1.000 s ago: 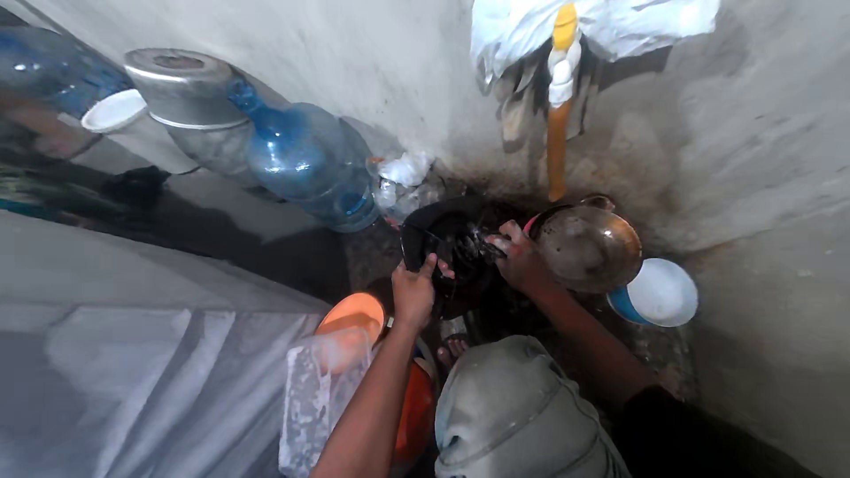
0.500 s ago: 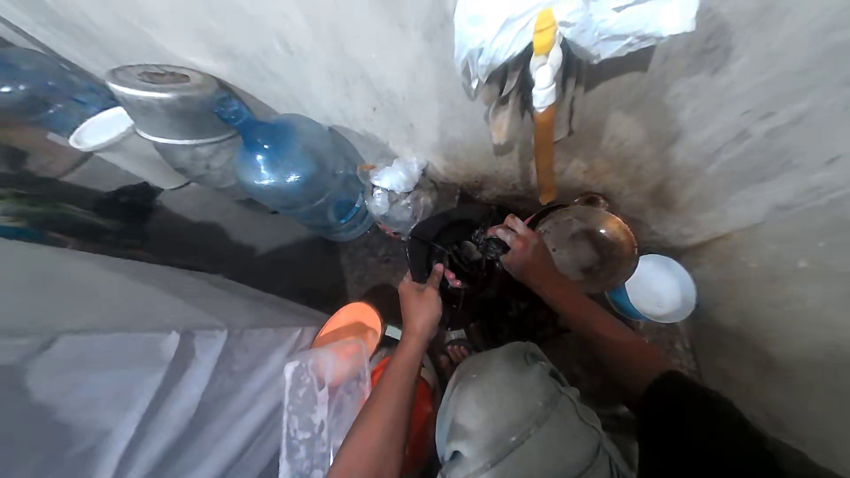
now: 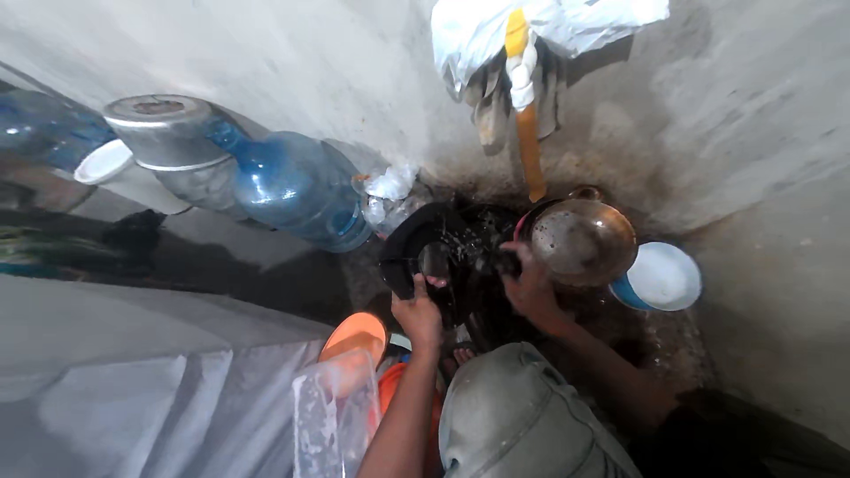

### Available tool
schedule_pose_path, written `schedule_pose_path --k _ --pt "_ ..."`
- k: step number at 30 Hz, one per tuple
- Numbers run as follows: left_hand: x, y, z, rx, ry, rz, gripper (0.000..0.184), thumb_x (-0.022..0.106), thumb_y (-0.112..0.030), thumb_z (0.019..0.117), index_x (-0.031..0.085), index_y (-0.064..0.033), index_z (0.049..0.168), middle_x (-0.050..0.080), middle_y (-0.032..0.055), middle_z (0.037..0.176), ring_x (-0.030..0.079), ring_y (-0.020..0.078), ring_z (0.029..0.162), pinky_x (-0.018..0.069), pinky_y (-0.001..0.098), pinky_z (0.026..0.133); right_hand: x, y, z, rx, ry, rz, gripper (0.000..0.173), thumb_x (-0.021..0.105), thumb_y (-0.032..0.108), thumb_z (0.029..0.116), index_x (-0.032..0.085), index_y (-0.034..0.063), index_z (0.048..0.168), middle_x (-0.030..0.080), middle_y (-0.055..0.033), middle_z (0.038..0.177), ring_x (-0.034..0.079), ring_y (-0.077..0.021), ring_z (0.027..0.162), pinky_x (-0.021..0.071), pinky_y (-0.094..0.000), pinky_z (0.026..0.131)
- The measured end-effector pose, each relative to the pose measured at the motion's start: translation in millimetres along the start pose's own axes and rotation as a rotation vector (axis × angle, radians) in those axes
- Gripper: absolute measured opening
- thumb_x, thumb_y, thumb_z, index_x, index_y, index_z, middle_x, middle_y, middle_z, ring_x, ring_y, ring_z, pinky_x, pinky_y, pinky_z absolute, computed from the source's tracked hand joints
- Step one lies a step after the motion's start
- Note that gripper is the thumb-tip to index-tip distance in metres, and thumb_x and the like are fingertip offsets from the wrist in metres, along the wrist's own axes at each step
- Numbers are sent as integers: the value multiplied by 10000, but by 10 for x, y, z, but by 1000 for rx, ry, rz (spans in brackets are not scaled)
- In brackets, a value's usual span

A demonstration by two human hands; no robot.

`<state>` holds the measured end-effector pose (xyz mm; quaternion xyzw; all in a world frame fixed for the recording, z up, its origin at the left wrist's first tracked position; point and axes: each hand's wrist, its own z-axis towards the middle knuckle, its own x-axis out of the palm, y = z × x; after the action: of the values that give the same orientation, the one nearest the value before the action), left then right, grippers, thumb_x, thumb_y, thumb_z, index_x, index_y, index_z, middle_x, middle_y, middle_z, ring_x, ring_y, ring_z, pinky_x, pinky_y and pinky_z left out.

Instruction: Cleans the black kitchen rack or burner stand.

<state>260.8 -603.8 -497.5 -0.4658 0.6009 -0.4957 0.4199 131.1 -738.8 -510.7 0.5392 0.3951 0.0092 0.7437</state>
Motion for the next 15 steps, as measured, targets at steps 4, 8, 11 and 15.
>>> schedule_pose_path --k 4,8,11,15 --pt "112 -39 -114 37 -54 -98 266 556 -125 1062 520 52 1258 710 124 829 739 229 728 651 392 711 334 -39 -250 53 279 -64 419 630 77 933 667 158 1342 531 -208 1432 605 -365 1231 552 -513 988" --pt "95 43 -156 156 -81 -84 257 584 -94 1043 531 59 1243 714 119 845 743 220 761 653 393 739 443 -28 -333 -73 330 -108 406 603 172 976 654 203 1377 556 -190 1394 604 -348 1226 555 -505 975" --pt "88 71 -219 167 -64 -75 254 574 -74 1042 515 60 1249 712 106 848 741 210 762 650 378 741 372 50 -149 2 336 -275 447 588 164 990 611 263 1425 478 -219 1459 600 -405 1209 582 -554 873" --pt "104 111 -267 186 -59 -81 225 574 -49 1036 524 69 1221 711 102 816 739 203 731 652 371 730 439 93 -83 155 347 -245 424 541 323 1004 614 279 1419 406 -226 1512 605 -407 1179 580 -576 825"
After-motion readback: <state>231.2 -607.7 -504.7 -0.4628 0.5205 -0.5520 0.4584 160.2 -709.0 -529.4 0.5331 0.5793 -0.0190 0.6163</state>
